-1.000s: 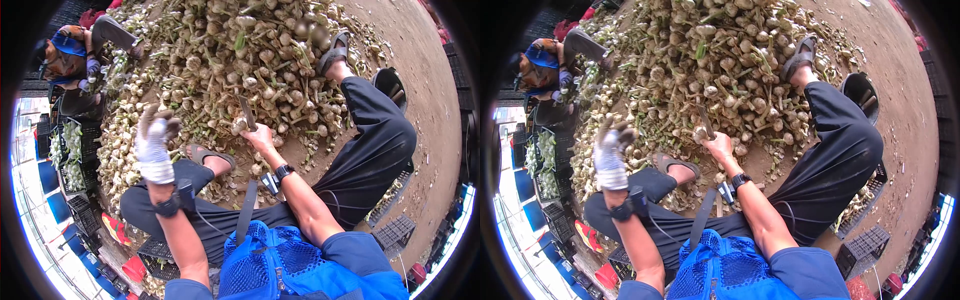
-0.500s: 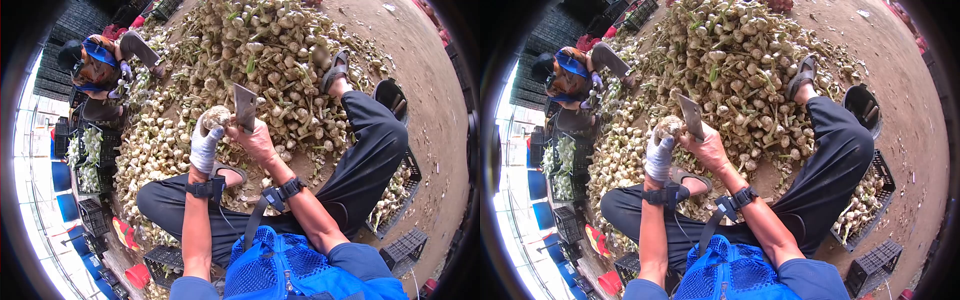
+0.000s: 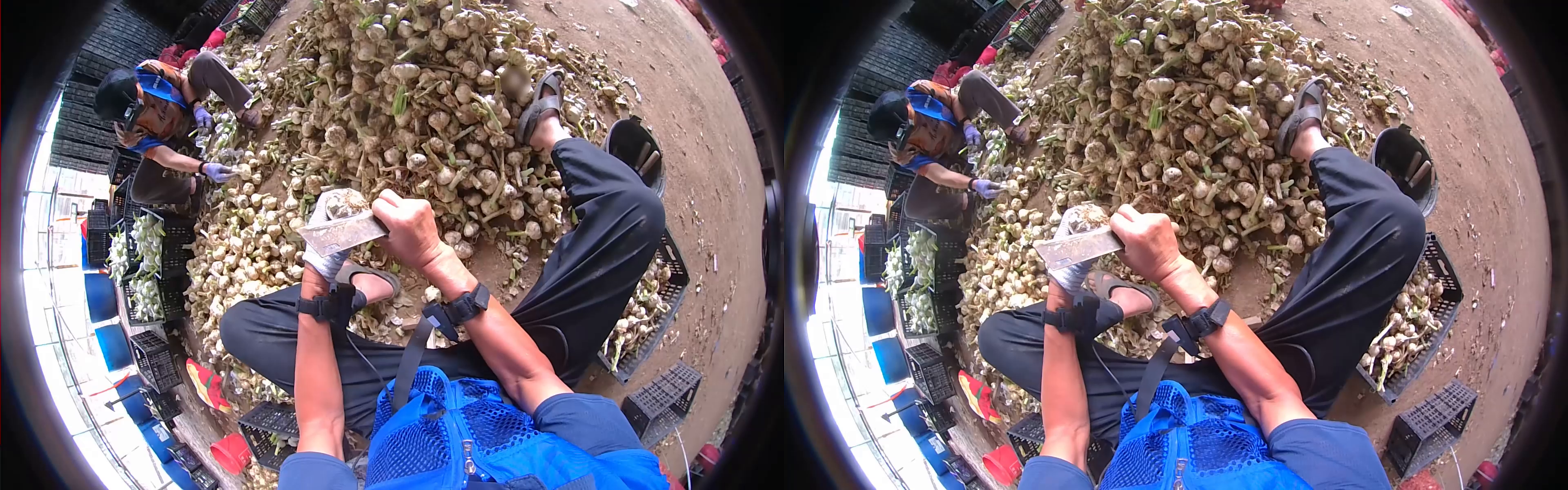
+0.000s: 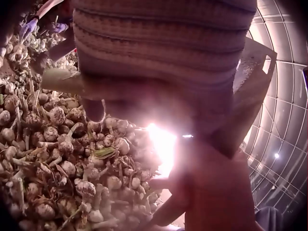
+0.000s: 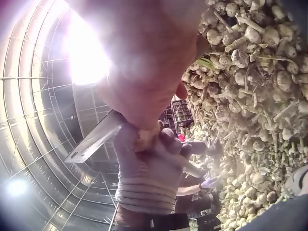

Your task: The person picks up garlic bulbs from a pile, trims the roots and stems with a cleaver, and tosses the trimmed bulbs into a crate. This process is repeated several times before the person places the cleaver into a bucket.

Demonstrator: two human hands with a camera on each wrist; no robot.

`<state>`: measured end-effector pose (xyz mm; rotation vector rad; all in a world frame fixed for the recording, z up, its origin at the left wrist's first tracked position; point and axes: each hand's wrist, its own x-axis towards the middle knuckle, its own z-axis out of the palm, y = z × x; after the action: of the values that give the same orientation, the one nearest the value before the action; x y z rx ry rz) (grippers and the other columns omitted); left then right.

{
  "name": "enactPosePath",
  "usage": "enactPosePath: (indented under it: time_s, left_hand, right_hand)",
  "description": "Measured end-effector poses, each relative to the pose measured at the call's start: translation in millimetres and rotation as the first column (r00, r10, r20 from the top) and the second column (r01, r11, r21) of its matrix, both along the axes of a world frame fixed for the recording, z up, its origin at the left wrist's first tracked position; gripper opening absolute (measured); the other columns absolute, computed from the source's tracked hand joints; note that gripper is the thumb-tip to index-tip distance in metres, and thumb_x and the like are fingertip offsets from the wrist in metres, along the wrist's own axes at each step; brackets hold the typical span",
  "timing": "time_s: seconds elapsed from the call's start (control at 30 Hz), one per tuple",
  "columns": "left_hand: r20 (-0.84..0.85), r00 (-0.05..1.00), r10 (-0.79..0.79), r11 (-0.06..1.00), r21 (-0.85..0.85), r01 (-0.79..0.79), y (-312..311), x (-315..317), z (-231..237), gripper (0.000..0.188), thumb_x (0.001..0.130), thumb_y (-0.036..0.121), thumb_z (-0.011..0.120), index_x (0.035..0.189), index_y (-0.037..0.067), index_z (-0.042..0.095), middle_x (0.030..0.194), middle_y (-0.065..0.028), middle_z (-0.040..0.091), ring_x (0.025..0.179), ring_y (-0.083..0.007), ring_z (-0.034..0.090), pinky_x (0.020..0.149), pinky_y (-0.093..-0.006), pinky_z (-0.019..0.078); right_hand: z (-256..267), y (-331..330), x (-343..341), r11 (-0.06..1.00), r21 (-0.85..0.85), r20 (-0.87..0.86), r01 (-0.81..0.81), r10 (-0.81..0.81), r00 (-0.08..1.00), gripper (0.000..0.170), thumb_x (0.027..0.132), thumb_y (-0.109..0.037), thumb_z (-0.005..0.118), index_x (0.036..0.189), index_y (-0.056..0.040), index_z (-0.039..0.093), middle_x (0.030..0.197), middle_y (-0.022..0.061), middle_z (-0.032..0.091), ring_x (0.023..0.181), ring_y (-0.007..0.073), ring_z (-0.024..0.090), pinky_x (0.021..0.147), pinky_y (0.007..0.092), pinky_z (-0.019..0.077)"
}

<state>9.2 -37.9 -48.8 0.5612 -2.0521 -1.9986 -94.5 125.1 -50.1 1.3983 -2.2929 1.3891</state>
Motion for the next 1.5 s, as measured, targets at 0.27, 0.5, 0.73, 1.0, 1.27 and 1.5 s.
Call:
enactPosePath:
  time_s: [0.27,0.5,0.73,1.0,1.27,1.5]
  left_hand:
    - [-0.042,0.994,-0.096,0.985,-0.148,0.089,10,1,-5,0.043,0.085,0.001,0.069,0.125,0.005,0.052,0.111,-0.005,0.066,0.099,-0.0143,0.064,0.086,-0.0281,0.0543]
    - [0.046,0.996,-0.076,0.917,-0.389,0.089,29,-10,8,0.034,0.082,0.006,0.072,0.114,0.004,0.06,0.103,-0.0079,0.069,0.092,-0.0165,0.067,0.085,-0.0298,0.0541]
    - [-0.026,0.999,-0.044,0.995,-0.091,0.041,54,-18,22,0.059,0.073,0.015,0.082,0.123,0.002,0.054,0.109,-0.0047,0.066,0.096,-0.0137,0.064,0.087,-0.0283,0.0523]
    - [-0.255,0.965,0.053,0.958,0.286,0.023,47,-18,21,0.071,0.082,0.045,0.078,0.131,0.003,0.05,0.118,-0.0085,0.061,0.11,-0.0183,0.059,0.097,-0.0339,0.0472]
    - [-0.345,0.928,0.14,0.942,0.335,-0.017,18,-1,46,0.082,0.077,0.055,0.08,0.135,0.007,0.048,0.121,-0.0114,0.061,0.101,-0.0207,0.062,0.084,-0.0344,0.0515]
    - [-0.333,0.877,0.347,0.782,0.619,-0.074,28,-3,28,0.069,0.082,0.047,0.073,0.134,0.006,0.055,0.126,-0.01,0.062,0.104,-0.0224,0.064,0.092,-0.0417,0.0515]
  right_hand:
    - [-25,-8,7,0.996,-0.064,0.066,0.066,-0.061,0.996,0.021,0.07,-0.014,0.071,0.08,-0.007,0.055,0.082,0.0115,0.057,0.067,0.0334,0.064,0.057,0.0417,0.0502]
    - [-66,-1,-4,0.973,-0.111,0.118,0.201,-0.187,0.975,0.017,0.075,-0.017,0.071,0.078,-0.0087,0.056,0.077,0.0122,0.057,0.068,0.0342,0.063,0.056,0.0422,0.05]
    - [-145,28,-10,0.771,0.341,0.573,0.538,-0.624,0.531,0.018,0.081,-0.019,0.063,0.073,-0.0033,0.06,0.077,0.0211,0.065,0.069,0.0405,0.063,0.063,0.0438,0.051]
    - [-54,-8,16,0.837,-0.479,0.78,0.264,0.544,-0.31,0.025,0.09,-0.028,0.072,0.095,-0.0063,0.061,0.069,-0.0035,0.052,0.047,0.0071,0.044,0.057,0.0357,0.0567]
    - [-7,2,-11,0.789,-0.569,0.81,0.231,0.587,-0.011,0.021,0.092,-0.023,0.072,0.091,-0.0018,0.068,0.063,-0.0026,0.054,0.047,0.0058,0.045,0.055,0.0286,0.0546]
    - [-4,-12,6,0.927,-0.351,0.834,0.129,0.247,0.494,0.014,0.089,-0.013,0.066,0.083,-0.0008,0.064,0.067,0.0045,0.064,0.06,0.0087,0.062,0.054,0.0279,0.0517]
